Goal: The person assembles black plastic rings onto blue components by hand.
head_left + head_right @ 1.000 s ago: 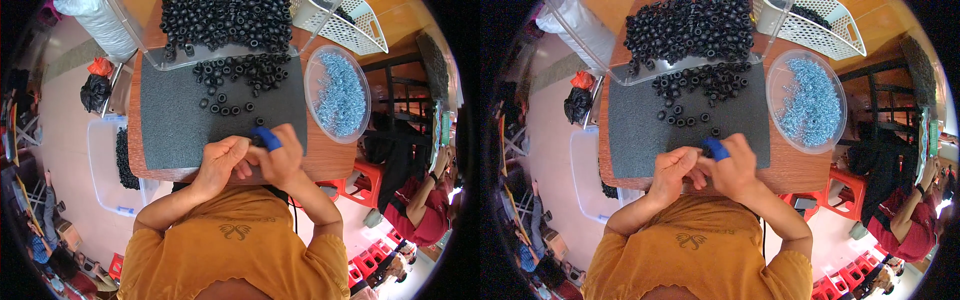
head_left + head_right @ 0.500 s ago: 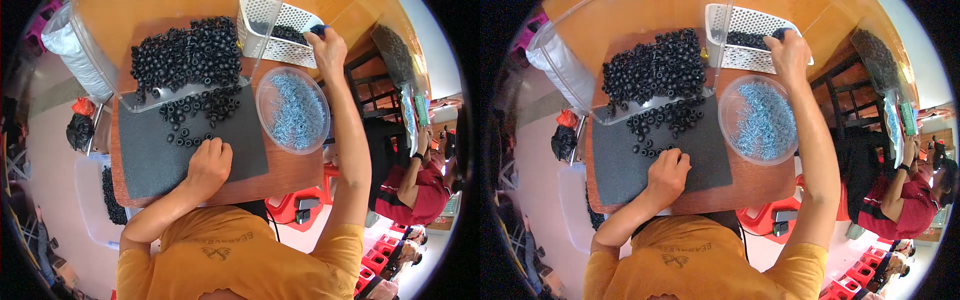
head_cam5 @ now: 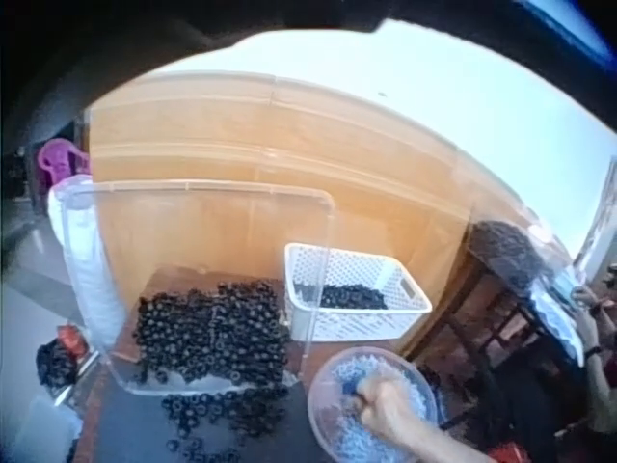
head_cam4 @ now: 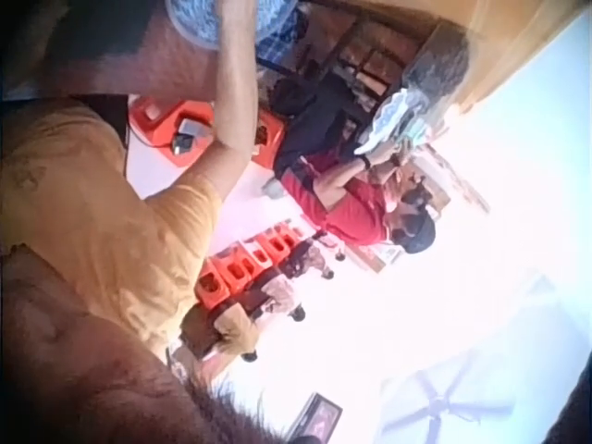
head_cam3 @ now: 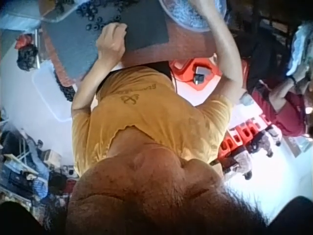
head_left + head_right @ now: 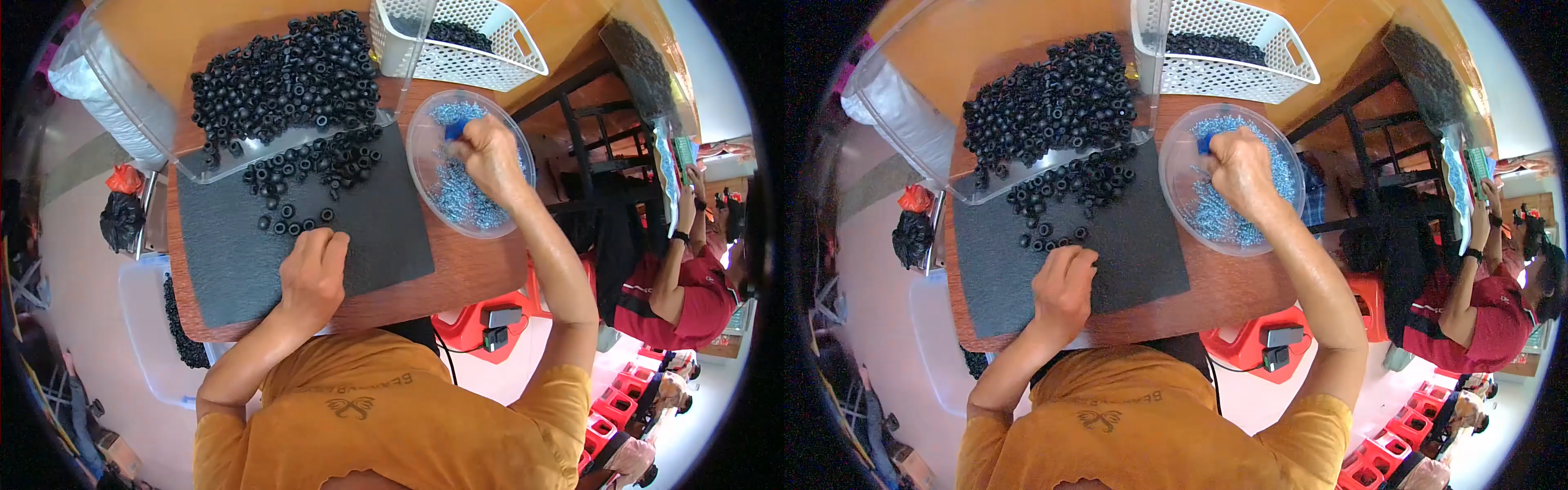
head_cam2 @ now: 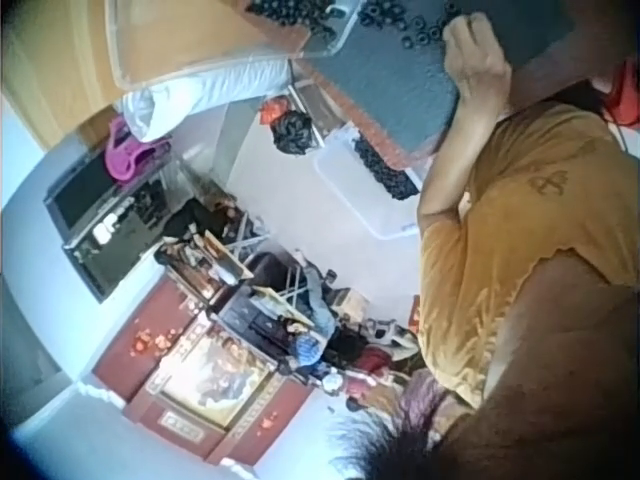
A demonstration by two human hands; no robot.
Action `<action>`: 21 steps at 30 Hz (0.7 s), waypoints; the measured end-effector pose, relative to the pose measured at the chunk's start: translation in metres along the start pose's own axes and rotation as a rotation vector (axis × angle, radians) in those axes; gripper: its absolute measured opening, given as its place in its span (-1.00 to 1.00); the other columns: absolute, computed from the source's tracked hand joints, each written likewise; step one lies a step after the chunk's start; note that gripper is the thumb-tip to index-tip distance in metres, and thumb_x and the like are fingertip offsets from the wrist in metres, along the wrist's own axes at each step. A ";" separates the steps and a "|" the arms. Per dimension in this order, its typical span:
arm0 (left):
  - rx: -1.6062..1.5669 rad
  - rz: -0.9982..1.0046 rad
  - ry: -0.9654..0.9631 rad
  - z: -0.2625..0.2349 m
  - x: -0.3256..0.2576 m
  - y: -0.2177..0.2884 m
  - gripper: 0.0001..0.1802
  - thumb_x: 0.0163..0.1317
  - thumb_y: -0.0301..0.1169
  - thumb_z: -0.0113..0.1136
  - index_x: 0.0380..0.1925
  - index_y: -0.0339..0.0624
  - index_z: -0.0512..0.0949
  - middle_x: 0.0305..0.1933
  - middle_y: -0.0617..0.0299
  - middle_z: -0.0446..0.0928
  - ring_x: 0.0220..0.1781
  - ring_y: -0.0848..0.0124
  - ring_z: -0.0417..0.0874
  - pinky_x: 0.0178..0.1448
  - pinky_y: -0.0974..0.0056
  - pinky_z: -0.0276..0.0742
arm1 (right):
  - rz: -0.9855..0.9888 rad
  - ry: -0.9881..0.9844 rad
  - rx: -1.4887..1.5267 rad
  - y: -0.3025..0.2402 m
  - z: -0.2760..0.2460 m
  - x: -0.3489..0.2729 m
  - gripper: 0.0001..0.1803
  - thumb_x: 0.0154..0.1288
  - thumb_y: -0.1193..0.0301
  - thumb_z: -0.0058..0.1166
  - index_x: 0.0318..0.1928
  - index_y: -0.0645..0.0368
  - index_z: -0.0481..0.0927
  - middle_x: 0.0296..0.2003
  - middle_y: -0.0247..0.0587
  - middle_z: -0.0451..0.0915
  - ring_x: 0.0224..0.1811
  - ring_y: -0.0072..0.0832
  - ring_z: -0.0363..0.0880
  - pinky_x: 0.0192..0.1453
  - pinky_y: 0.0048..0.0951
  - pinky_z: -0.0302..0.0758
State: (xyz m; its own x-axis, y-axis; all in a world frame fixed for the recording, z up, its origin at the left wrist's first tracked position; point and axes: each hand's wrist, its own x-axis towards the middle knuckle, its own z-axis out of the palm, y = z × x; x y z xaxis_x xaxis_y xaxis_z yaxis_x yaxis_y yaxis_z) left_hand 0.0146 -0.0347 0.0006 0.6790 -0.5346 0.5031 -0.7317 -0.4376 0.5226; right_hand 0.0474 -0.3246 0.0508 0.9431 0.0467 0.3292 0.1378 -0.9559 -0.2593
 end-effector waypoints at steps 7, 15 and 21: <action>-0.088 -0.064 0.000 -0.009 -0.012 0.004 -0.73 -0.12 -0.67 0.22 -0.32 -0.32 0.50 -0.33 0.06 0.47 -0.33 0.13 0.52 -0.31 0.19 0.47 | 0.045 -0.044 0.068 0.008 0.020 -0.006 -0.76 -0.10 0.57 0.25 -0.62 0.31 0.39 -0.57 -0.09 0.47 -0.43 -0.18 0.45 -0.34 -0.23 0.39; -0.200 -0.198 -0.009 -0.011 -0.015 0.000 -0.75 -0.11 -0.65 0.25 -0.35 -0.28 0.51 -0.33 0.09 0.50 -0.31 0.13 0.54 -0.29 0.20 0.47 | 0.150 -0.008 0.087 0.013 0.021 -0.006 -0.76 -0.05 0.54 0.27 -0.59 0.31 0.42 -0.56 -0.10 0.47 -0.44 -0.25 0.47 -0.35 -0.28 0.41; -0.242 -0.211 -0.006 -0.011 -0.015 -0.002 -0.74 -0.12 -0.66 0.25 -0.35 -0.28 0.51 -0.34 0.08 0.50 -0.33 0.15 0.54 -0.30 0.21 0.47 | -0.006 -0.062 -0.011 0.006 0.035 -0.003 -0.80 -0.14 0.51 0.22 -0.64 0.26 0.42 -0.55 -0.03 0.49 -0.36 -0.09 0.44 -0.27 -0.14 0.40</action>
State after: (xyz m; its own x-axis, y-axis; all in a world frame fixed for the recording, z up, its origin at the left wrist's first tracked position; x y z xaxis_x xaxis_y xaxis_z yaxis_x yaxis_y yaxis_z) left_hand 0.0063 -0.0177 -0.0008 0.8135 -0.4546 0.3626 -0.5388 -0.3546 0.7642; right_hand 0.0559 -0.3203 0.0163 0.9593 0.0699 0.2737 0.1403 -0.9588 -0.2471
